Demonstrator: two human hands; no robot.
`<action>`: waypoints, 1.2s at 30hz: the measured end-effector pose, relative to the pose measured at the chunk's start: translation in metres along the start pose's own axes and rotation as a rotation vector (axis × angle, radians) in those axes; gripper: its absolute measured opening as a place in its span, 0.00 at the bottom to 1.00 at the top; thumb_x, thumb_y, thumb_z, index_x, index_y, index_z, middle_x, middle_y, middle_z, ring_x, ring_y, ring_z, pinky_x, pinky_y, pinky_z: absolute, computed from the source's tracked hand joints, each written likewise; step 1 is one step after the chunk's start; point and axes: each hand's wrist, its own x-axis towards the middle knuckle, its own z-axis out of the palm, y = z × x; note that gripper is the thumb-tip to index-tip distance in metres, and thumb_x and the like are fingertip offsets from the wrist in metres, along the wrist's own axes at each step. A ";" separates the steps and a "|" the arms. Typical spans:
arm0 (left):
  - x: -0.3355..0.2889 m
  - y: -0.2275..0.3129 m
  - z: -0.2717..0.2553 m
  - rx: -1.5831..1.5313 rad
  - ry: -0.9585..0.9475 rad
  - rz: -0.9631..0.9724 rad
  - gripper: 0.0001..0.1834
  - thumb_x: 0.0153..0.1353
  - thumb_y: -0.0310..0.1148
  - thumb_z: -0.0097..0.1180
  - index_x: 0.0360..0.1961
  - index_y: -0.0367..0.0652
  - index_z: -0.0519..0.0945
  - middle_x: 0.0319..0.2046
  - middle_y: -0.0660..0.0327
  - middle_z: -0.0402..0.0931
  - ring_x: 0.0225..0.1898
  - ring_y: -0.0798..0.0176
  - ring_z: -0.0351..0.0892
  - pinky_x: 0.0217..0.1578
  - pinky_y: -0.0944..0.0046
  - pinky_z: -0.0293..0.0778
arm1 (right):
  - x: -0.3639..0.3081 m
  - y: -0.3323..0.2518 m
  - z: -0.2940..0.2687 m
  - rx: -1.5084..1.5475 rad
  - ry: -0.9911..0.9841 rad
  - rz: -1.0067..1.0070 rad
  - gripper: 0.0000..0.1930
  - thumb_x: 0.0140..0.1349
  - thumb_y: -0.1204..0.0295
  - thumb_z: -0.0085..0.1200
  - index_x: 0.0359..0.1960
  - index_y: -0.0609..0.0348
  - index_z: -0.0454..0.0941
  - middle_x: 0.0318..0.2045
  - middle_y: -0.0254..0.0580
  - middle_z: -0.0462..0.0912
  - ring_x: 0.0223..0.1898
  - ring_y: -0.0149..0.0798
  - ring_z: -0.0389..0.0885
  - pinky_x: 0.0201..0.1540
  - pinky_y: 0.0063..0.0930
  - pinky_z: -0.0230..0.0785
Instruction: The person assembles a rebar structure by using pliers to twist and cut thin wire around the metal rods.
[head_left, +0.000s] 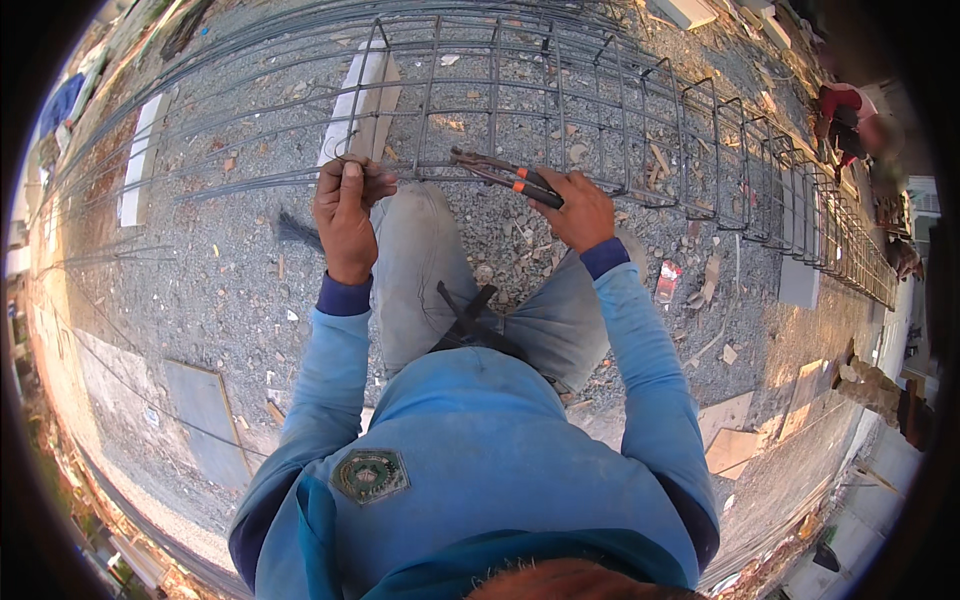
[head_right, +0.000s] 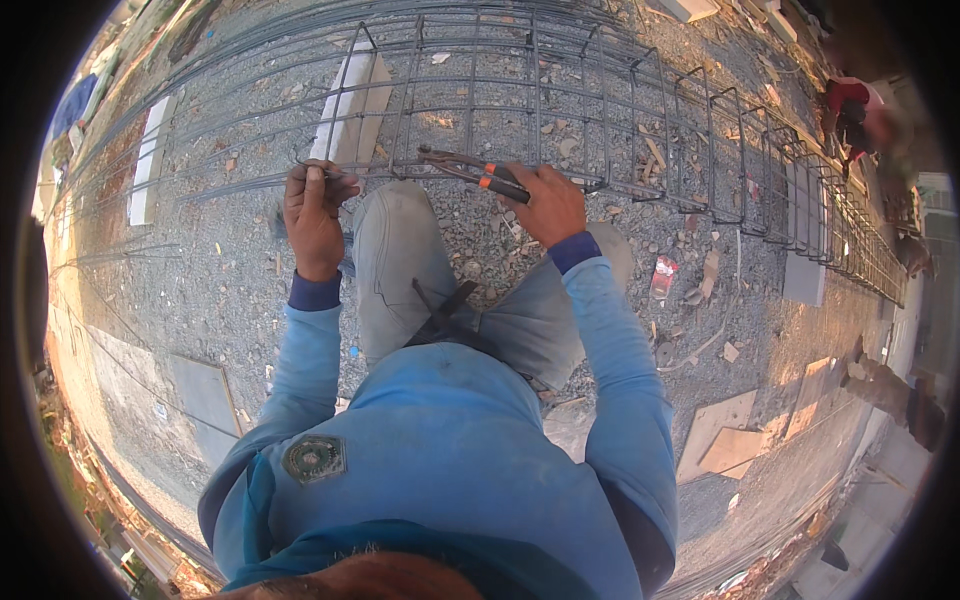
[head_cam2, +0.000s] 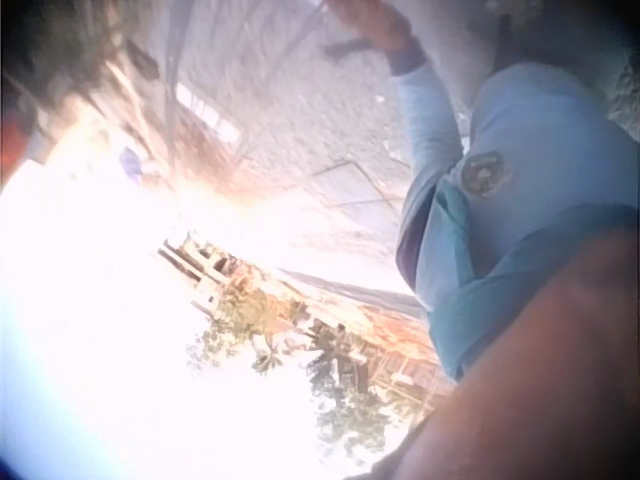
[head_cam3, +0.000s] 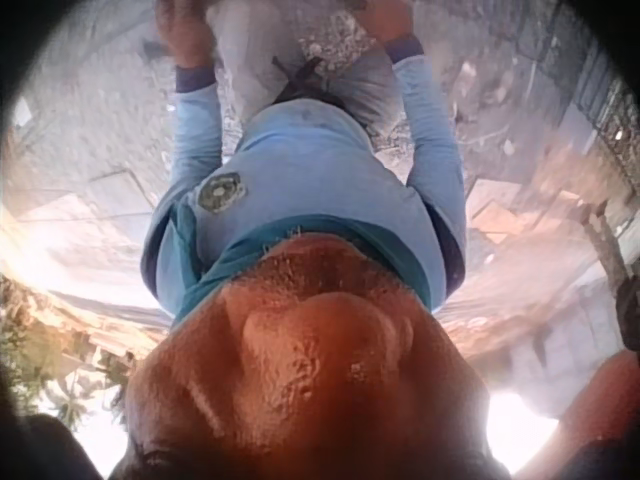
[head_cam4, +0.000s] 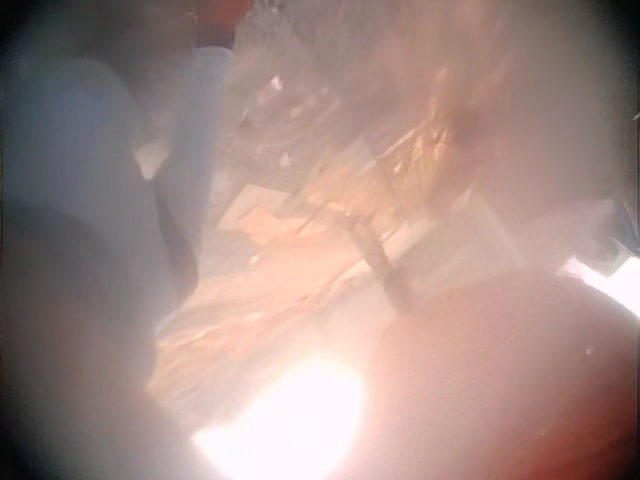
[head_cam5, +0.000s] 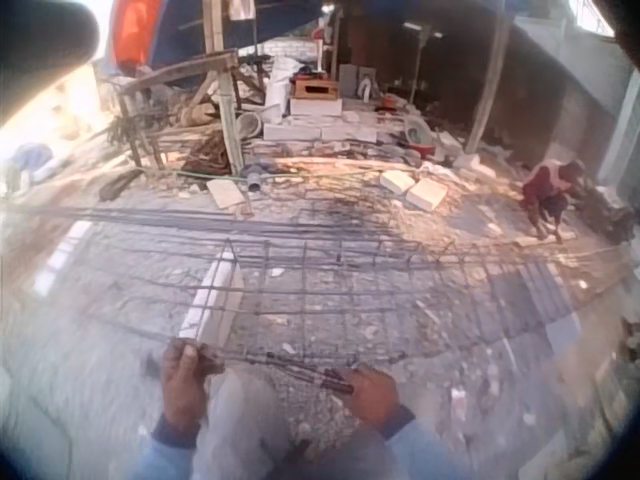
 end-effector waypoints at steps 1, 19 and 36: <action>-0.002 -0.003 -0.002 0.002 0.008 0.008 0.08 0.69 0.34 0.44 0.41 0.41 0.72 0.34 0.61 0.75 0.33 0.66 0.80 0.37 0.65 0.78 | 0.014 0.013 0.003 -0.060 -0.007 0.000 0.26 0.49 0.56 0.65 0.51 0.40 0.77 0.28 0.38 0.74 0.33 0.44 0.77 0.34 0.39 0.69; 0.005 -0.065 0.023 -0.097 -0.078 -0.057 0.09 0.68 0.35 0.47 0.39 0.39 0.73 0.31 0.62 0.76 0.33 0.67 0.79 0.36 0.67 0.77 | 0.066 -0.104 -0.012 1.551 -0.618 0.724 0.18 0.68 0.58 0.48 0.40 0.64 0.76 0.17 0.23 0.66 0.16 0.19 0.66 0.18 0.17 0.62; 0.005 -0.129 -0.021 0.496 -0.055 -0.204 0.20 0.62 0.35 0.52 0.50 0.30 0.74 0.45 0.47 0.77 0.45 0.53 0.78 0.47 0.60 0.71 | 0.136 -0.066 0.059 -0.438 -0.307 -0.189 0.12 0.61 0.62 0.47 0.31 0.55 0.78 0.24 0.53 0.81 0.29 0.56 0.81 0.33 0.47 0.72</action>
